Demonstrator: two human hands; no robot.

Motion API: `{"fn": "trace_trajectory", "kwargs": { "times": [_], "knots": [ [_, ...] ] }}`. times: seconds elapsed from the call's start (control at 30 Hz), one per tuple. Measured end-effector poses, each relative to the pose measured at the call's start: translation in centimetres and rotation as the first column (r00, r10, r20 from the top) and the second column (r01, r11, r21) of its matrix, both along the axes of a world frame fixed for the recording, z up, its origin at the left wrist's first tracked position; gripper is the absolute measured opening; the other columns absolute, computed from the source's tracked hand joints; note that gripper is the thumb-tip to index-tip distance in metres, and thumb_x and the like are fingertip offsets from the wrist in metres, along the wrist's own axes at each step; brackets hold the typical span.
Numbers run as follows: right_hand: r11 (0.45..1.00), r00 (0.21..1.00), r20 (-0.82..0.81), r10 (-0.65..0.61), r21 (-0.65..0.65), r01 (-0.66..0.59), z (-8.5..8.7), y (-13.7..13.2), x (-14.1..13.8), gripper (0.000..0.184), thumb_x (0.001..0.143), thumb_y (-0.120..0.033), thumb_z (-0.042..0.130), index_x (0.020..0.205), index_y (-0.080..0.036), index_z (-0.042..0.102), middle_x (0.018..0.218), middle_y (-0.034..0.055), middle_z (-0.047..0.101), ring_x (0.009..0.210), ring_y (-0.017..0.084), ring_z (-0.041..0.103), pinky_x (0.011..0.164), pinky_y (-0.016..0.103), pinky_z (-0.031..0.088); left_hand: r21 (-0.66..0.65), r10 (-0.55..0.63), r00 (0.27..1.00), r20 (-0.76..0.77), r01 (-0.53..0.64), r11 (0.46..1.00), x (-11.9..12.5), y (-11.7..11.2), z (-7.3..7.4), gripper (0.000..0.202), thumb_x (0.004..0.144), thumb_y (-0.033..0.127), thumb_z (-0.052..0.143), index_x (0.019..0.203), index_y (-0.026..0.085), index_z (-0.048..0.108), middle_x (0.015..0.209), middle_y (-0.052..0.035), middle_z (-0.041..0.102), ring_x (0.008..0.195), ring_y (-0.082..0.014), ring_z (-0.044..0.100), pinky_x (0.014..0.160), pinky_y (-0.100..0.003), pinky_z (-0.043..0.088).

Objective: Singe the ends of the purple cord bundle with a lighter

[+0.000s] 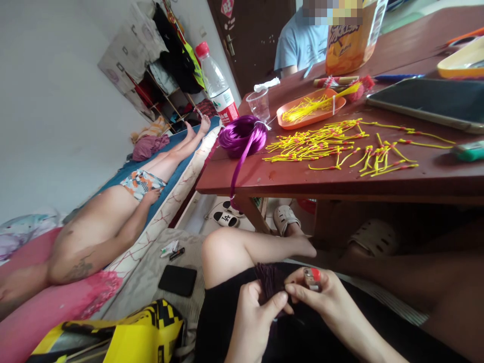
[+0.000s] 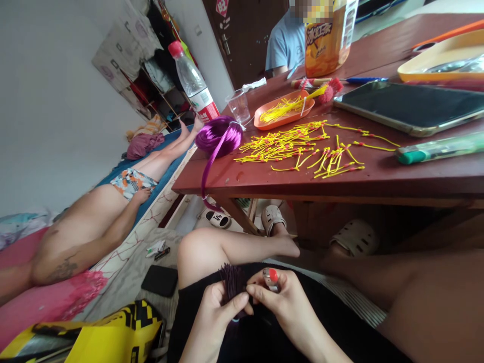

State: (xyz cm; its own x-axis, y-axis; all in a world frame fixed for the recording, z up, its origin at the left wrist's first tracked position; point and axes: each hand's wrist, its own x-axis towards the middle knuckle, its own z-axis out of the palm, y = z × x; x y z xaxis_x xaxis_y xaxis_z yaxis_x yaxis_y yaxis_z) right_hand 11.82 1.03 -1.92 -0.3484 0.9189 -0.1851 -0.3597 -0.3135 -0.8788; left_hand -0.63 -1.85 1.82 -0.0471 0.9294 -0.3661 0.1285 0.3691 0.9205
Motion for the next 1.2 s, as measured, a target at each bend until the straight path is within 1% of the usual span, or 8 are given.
{"fn": "trace_trajectory", "kwargs": {
  "times": [0.1,0.2,0.4,0.63,0.83,1.0,1.07,1.2],
  "knots": [
    [0.999,0.996,-0.080,0.025,-0.020,-0.027,0.1,-0.1,0.0,0.019,0.062,-0.031,0.067,0.059,-0.013,0.060,0.043,-0.0012,0.056,0.044,0.012,0.051,0.046,0.023,0.039,0.015,0.043,0.998,0.047,-0.043,0.999,0.2,0.1,-0.1,0.015,0.067,0.023,0.062,0.060,0.010,0.061,0.052,-0.0021,0.057,0.051,-0.0120,0.047,0.050,-0.022,0.034],
    [0.999,0.993,-0.122,0.002,-0.043,-0.007,0.2,-0.5,0.0,0.017,0.062,-0.028,0.069,0.063,-0.013,0.061,0.045,-0.0014,0.057,0.045,0.012,0.053,0.048,0.023,0.041,0.024,0.076,0.993,0.089,-0.079,0.997,0.6,0.1,0.1,0.018,0.066,0.024,0.064,0.055,0.010,0.060,0.049,-0.0009,0.054,0.050,-0.0118,0.045,0.050,-0.022,0.033],
    [0.999,0.996,-0.084,-0.037,-0.038,0.034,0.5,-1.0,0.0,0.020,0.058,-0.030,0.072,0.066,-0.014,0.064,0.047,-0.0009,0.057,0.046,0.014,0.054,0.048,0.025,0.045,0.051,0.069,0.979,0.193,-0.080,0.995,1.2,0.2,0.4,0.024,0.063,0.033,0.067,0.056,0.010,0.061,0.050,0.0003,0.050,0.051,-0.0114,0.041,0.051,-0.023,0.033],
    [0.997,0.995,-0.066,-0.079,-0.011,0.078,0.8,-1.3,0.0,0.017,0.059,-0.030,0.071,0.066,-0.015,0.066,0.049,-0.0006,0.059,0.048,0.015,0.055,0.049,0.025,0.047,0.044,0.059,0.966,0.252,-0.072,0.996,0.9,0.1,-0.1,0.018,0.063,0.026,0.067,0.055,0.011,0.063,0.052,-0.0010,0.053,0.053,-0.0119,0.044,0.053,-0.023,0.034],
    [0.995,0.998,-0.012,-0.056,0.079,0.057,1.0,-1.2,0.2,0.012,0.063,-0.028,0.067,0.064,-0.015,0.066,0.054,0.0002,0.059,0.051,0.014,0.053,0.051,0.023,0.045,0.033,0.046,0.969,0.244,-0.056,0.998,0.7,0.1,-0.4,0.018,0.061,0.027,0.068,0.053,0.012,0.062,0.050,-0.0004,0.053,0.053,-0.0127,0.046,0.056,-0.024,0.036],
    [0.994,0.999,0.011,-0.052,0.096,0.051,1.2,-1.3,0.4,0.012,0.065,-0.028,0.065,0.065,-0.016,0.064,0.054,-0.0001,0.058,0.051,0.014,0.053,0.051,0.023,0.044,0.041,0.036,0.973,0.229,-0.047,0.998,0.6,0.1,-0.5,0.015,0.062,0.025,0.068,0.056,0.012,0.063,0.049,0.0001,0.054,0.052,-0.0128,0.047,0.056,-0.024,0.038],
    [0.994,0.997,0.048,-0.057,0.099,0.052,1.2,-1.2,0.5,0.013,0.067,-0.029,0.063,0.064,-0.016,0.063,0.054,0.0000,0.059,0.052,0.015,0.053,0.052,0.023,0.044,0.059,0.071,0.976,0.206,-0.085,0.995,0.6,0.1,-0.6,0.014,0.062,0.025,0.068,0.059,0.012,0.065,0.052,-0.0010,0.057,0.055,-0.0141,0.050,0.057,-0.025,0.039],
    [0.990,0.973,0.207,-0.098,0.123,0.073,0.5,-0.7,0.6,0.017,0.069,-0.029,0.060,0.059,-0.015,0.060,0.054,-0.0002,0.057,0.052,0.014,0.050,0.050,0.023,0.040,0.097,0.245,0.955,0.165,-0.263,0.960,0.5,-0.1,-0.6,0.014,0.063,0.026,0.067,0.067,0.013,0.067,0.066,-0.0042,0.066,0.068,-0.0185,0.056,0.067,-0.027,0.041]
  ]
}}
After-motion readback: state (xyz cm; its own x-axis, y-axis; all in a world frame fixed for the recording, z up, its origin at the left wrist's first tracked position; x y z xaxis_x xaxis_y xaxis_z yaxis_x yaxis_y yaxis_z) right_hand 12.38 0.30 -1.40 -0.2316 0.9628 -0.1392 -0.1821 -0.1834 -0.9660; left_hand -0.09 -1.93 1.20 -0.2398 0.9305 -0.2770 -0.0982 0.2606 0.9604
